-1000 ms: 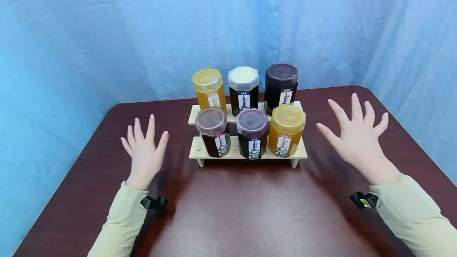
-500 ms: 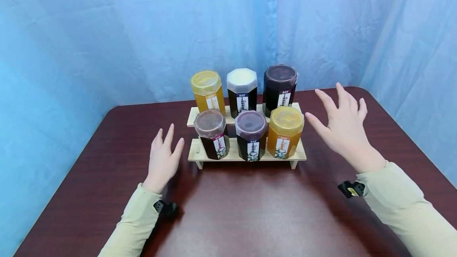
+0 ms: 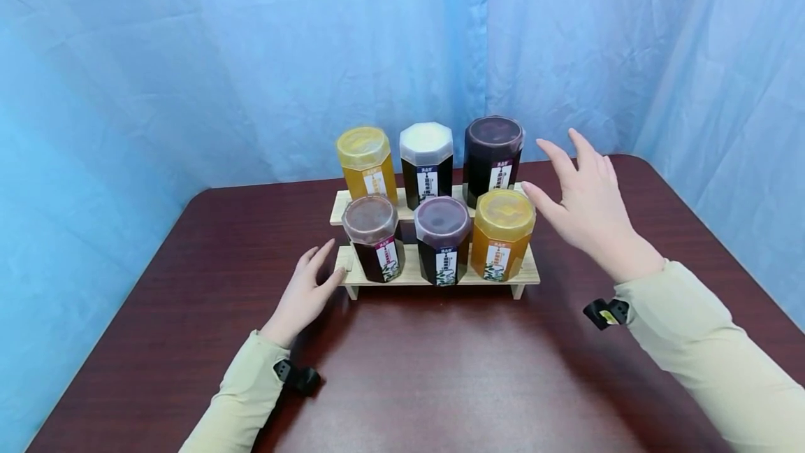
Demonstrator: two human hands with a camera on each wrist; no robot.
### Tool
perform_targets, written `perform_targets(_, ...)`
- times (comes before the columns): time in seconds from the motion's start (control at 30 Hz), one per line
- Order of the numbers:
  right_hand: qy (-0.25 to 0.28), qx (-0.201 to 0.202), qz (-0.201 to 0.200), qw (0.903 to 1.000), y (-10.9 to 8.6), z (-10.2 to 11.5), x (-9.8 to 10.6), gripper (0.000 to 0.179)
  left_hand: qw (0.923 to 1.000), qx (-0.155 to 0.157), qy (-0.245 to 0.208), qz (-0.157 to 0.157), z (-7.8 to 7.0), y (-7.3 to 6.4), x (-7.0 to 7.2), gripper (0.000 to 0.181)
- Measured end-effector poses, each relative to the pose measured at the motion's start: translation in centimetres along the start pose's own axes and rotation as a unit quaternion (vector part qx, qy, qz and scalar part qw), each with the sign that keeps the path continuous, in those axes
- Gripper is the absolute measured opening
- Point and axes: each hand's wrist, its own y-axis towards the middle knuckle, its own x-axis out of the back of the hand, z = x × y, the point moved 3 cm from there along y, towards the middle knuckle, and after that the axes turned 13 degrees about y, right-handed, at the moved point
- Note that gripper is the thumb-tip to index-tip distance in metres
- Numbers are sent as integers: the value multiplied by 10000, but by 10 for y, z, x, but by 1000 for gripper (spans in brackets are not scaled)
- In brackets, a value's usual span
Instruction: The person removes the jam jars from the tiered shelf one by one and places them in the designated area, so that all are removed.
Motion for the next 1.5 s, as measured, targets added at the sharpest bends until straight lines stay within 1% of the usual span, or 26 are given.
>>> perform_targets(0.1, 20, -17, 46, 10000, 4, 3, 0, 60, 9992, -153, -349, 100, 1, 1, -5, 57)
perform_targets(0.17, -1, -55, 87, 9999, 7, 6, 0, 62, 9964, -247, -777, 236, 1, 2, -8, 55)
perform_targets(0.27, -22, -88, 129, 9999, 10, 9, -1, 64, 9887, -147, -1427, 444, 3, 3, -12, 54)
perform_targets(0.33, -30, -84, 160, 9998, 13, 12, -1, 65, 9837, -55, -1710, 562, 6, 3, -13, 54)
perform_targets(0.4, -18, -90, 178, 9998, 15, 13, -2, 66, 9816, 32, -1811, 600, 8, 3, -13, 53)
perform_targets(0.47, 19, -134, 230, 9996, 18, 13, -3, 69, 9789, 33, -1935, 649, 10, 3, -14, 53)
perform_targets(0.53, 189, -219, 325, 9991, 20, 14, -4, 72, 9745, 5, -2135, 695, 13, 3, -15, 53)
perform_targets(0.63, 623, -384, 554, 9958, 24, 15, -6, 78, 9643, -65, -2536, 767, 17, 2, -18, 54)
perform_targets(0.73, 1143, -545, 790, 9888, 29, 14, -8, 82, 9533, -146, -2908, 806, 20, 1, -19, 54)
perform_targets(0.83, 1543, -667, 1022, 9805, 34, 11, -11, 83, 9367, -144, -3378, 909, 23, 1, -21, 55)
perform_targets(0.93, 1779, -834, 1238, 9727, 40, 8, -12, 83, 9201, -59, -3781, 1023, 26, 2, -23, 55)
perform_targets(0.97, 1833, -885, 1293, 9705, 41, 8, -13, 84, 9159, -45, -3871, 1060, 27, 2, -23, 55)
perform_targets(1.0, 1862, -940, 1337, 9688, 43, 7, -13, 84, 9134, -25, -3926, 1076, 28, 2, -23, 55)
perform_targets(1.1, 1960, -1023, 1389, 9653, 48, 4, -14, 85, 9093, -12, -4011, 1107, 29, 2, -24, 55)
perform_targets(1.2, 2137, -962, 1412, 9618, 51, 2, -16, 86, 9077, -25, -4050, 1096, 29, 3, -24, 55)
perform_targets(1.33, 2327, -901, 1427, 9578, 52, 0, -18, 84, 9092, -70, -4024, 1066, 29, 2, -25, 55)
perform_targets(1.5, 2359, -859, 1391, 9579, 53, -2, -21, 78, 9108, -85, -3989, 1060, 30, 0, -26, 54)
